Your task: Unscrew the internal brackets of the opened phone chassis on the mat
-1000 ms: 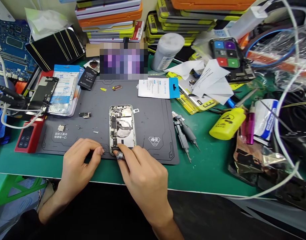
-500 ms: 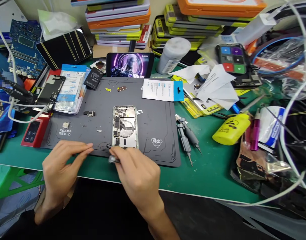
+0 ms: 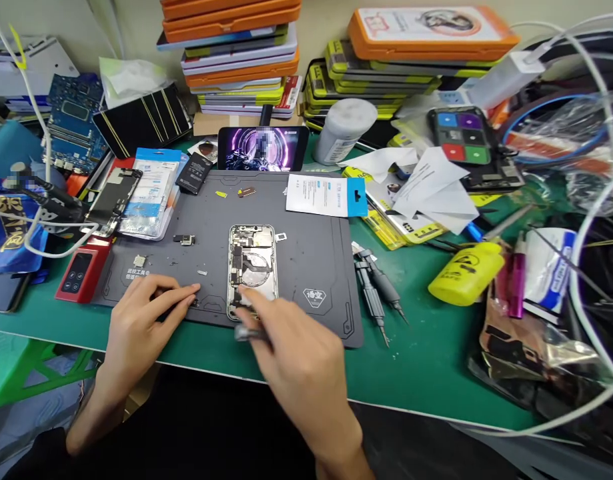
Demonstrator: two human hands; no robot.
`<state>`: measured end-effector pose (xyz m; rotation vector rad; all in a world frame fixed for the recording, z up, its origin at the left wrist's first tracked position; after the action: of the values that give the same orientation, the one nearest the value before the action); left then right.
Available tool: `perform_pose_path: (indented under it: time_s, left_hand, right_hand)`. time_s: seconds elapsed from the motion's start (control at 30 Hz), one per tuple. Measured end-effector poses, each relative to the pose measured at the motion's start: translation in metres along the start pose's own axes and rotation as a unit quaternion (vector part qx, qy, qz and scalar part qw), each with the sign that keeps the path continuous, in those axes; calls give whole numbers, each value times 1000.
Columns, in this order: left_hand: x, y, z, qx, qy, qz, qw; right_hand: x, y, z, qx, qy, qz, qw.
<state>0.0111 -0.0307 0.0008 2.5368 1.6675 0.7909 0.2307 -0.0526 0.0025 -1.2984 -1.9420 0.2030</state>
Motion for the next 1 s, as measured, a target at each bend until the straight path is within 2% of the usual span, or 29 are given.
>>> perform_pose_path:
  time_s: [0.1,0.2,0.5,0.8,1.0]
  left_hand:
    - [-1,-1,-1,-8,-9,22,1000]
    - [-2,1,-3,4,-11,39,999]
    - [-1,5,-5,36,-30,58,997]
    - [-8,3,-2,31,-41,40,998]
    - [-9,2,-2,2,-31,5,999]
  right_hand:
    - [-7,31,-14,-38,86,81,992]
    - [-14,46,-17,-27,127,131,983]
    - [-15,40,-16,2,98,109,989]
    - [-17,36,-14,-24,73,87,993]
    - [-18,36,-10,-64,75,72,993]
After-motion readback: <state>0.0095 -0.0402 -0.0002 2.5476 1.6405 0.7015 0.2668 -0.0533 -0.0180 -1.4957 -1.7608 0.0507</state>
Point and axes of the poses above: each hand's wrist, its own x-axis towards the middle knuckle, its own z-axis out of the palm, y = z × x, the point moved 5 cm from there along x, towards the middle knuckle, and after that the axes turned 5 degrees about x, right-handed, at the moved point
